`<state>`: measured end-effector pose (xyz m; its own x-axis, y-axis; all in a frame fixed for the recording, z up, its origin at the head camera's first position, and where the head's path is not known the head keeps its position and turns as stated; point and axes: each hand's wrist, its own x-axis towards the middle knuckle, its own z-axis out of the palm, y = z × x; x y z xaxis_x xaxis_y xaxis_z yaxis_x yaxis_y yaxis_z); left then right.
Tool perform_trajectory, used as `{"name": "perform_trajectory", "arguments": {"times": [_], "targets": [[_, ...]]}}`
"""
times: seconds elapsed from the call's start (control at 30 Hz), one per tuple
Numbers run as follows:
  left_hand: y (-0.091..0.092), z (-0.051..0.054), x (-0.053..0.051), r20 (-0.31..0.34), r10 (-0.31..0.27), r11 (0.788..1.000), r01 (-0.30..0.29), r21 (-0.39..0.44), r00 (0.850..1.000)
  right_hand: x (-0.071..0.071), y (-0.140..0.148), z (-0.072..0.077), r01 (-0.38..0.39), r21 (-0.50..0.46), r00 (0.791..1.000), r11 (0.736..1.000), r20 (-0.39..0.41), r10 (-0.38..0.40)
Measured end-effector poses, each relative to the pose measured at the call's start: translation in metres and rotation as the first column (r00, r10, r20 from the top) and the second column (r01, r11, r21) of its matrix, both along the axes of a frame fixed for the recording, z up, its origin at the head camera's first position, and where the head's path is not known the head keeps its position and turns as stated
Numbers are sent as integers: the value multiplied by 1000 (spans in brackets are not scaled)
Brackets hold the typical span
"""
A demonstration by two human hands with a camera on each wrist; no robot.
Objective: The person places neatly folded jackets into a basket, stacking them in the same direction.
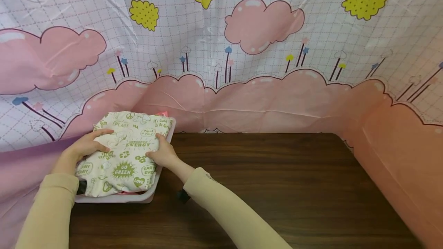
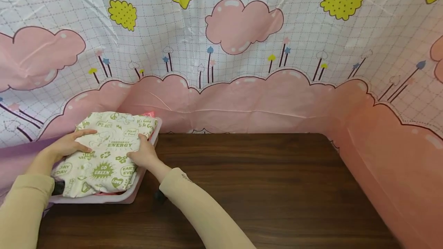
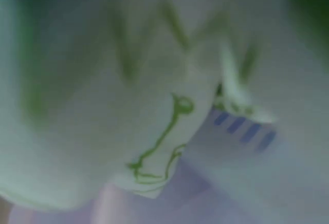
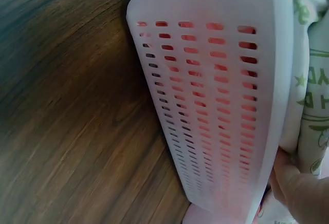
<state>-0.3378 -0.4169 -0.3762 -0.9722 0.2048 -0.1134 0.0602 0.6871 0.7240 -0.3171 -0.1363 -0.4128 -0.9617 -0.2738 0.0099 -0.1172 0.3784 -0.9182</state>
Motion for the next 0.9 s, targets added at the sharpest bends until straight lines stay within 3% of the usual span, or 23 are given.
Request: {"name": "perform_trajectory", "arguments": {"times": [0.17, 0.43, 0.5, 0.57, 0.73, 0.9], "targets": [[-1, -13, -1, 33, 54, 999, -54, 8, 998, 2, -11, -2, -19, 111, 998, 994, -59, 26], [-1, -20, -4, 56, 85, 996, -86, 18, 995, -1, -19, 0, -35, 296, 995, 955, -75, 60], [0, -24, -4, 72, 86, 996, -88, 22, 994, -2, -20, 0, -42, 302, 996, 952, -60, 64], [-6, -34, -10, 90, 81, 996, -85, 35, 993, -2, -22, 0, -47, 297, 998, 954, -27, 58], [-11, -50, -15, 115, 100, 993, -107, 53, 988, -2, -31, 0, -48, 323, 996, 945, 82, 22], [-1, -47, -2, 126, 99, 994, -104, 39, 987, -1, -39, 2, -53, 329, 986, 943, 170, -3]]}}
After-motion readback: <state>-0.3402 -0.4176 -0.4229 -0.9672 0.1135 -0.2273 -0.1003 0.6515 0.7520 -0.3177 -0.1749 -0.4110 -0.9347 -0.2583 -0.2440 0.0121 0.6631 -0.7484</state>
